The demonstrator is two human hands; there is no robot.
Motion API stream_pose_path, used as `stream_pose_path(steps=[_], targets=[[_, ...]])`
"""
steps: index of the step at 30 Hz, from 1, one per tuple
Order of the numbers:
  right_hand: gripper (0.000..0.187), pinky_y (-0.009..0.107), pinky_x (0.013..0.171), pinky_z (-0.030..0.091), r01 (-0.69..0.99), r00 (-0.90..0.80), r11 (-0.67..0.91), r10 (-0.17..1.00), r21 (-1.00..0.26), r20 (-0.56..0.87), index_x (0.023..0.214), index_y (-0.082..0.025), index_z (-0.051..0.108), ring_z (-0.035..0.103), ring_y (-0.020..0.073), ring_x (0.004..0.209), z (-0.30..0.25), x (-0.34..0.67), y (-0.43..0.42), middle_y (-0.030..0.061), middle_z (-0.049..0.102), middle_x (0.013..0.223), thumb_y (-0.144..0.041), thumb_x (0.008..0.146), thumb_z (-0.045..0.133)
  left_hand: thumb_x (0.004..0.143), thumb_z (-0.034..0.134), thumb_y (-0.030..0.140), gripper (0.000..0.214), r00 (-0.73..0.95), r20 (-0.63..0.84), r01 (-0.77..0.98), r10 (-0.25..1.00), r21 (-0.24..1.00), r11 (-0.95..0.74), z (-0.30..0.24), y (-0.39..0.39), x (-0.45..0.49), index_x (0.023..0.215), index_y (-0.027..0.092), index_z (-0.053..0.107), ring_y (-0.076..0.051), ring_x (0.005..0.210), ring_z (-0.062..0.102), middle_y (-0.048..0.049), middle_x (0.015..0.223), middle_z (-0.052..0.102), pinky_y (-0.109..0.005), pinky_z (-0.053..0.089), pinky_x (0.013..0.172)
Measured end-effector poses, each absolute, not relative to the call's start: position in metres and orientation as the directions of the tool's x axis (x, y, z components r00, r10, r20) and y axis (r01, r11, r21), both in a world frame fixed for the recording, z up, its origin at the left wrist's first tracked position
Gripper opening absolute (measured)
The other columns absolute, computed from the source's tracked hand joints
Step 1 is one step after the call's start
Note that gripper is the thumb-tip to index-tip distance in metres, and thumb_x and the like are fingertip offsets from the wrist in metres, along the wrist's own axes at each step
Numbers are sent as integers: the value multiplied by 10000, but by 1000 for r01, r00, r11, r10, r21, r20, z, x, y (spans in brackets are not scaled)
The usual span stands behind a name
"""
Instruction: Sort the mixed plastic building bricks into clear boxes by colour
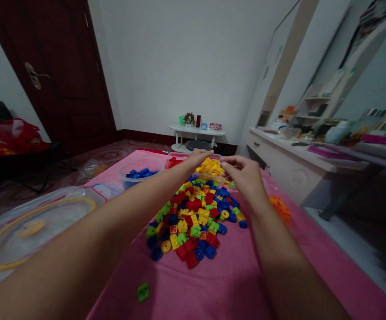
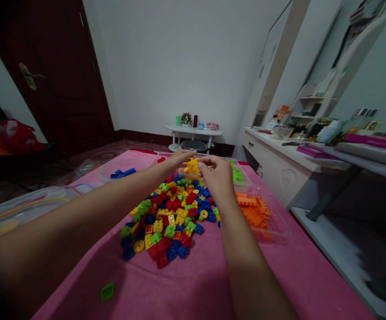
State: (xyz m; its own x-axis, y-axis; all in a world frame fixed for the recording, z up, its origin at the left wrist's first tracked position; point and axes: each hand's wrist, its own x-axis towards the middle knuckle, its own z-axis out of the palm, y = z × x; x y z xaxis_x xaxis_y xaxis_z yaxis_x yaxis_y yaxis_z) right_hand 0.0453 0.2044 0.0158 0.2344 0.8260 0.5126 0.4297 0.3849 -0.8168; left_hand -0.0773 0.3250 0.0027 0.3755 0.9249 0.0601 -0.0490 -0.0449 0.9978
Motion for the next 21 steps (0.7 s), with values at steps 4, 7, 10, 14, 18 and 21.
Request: stream_pose_path(steps=[4, 7, 10, 14, 18, 21], targets=[[145, 258, 593, 468, 734, -24, 288, 916, -615, 401, 760, -185, 725, 623, 152, 640, -9, 41, 214, 33, 708, 747, -158, 675, 611, 702, 635, 251, 137, 448, 270, 268, 853, 869, -416, -15, 309, -105, 744, 129, 680, -119, 610, 552, -35, 682, 645, -200, 387, 562], [197, 259, 656, 457, 857, -104, 220, 960, -466, 261, 818, -223, 737, 640, 165, 736, -24, 36, 214, 22, 721, 806, -152, 651, 663, 662, 634, 217, 99, 475, 313, 477, 823, 694, -539, -24, 286, -136, 697, 152, 701, -121, 572, 537, -24, 625, 644, -198, 351, 528], [229, 254, 640, 435, 927, -119, 162, 982, -339, 145, 839, -240, 736, 637, 170, 744, -32, 30, 210, 23, 716, 825, -178, 620, 714, 589, 696, 232, 76, 508, 230, 612, 830, 580, -537, -29, 263, -164, 653, 197, 716, -121, 534, 525, -11, 596, 649, -197, 320, 494], [141, 243, 580, 394, 958, -74, 105, 989, -268, 125, 752, -236, 725, 628, 171, 710, -27, 27, 206, 29, 706, 799, -185, 622, 704, 485, 765, 204, 173, 518, 233, 630, 823, 547, -551, -32, 247, -183, 649, 233, 721, -121, 538, 533, 2, 622, 658, -185, 320, 479], [193, 270, 602, 397, 963, -41, 111, 962, -246, 271, 851, -257, 725, 631, 203, 758, -11, 20, 200, 49, 705, 847, -238, 674, 650, 490, 724, 125, 216, 552, 168, 640, 817, 543, -543, -29, 243, -186, 668, 247, 724, -123, 512, 529, 17, 574, 639, -181, 348, 483], [303, 282, 654, 415, 947, -173, 236, 947, -219, 271, 957, -300, 718, 629, 215, 814, -6, 8, 192, 40, 703, 909, -255, 661, 674, 523, 664, 102, 244, 561, 147, 674, 815, 490, -553, -26, 239, -185, 702, 252, 732, -134, 515, 536, 10, 592, 649, -190, 342, 476]])
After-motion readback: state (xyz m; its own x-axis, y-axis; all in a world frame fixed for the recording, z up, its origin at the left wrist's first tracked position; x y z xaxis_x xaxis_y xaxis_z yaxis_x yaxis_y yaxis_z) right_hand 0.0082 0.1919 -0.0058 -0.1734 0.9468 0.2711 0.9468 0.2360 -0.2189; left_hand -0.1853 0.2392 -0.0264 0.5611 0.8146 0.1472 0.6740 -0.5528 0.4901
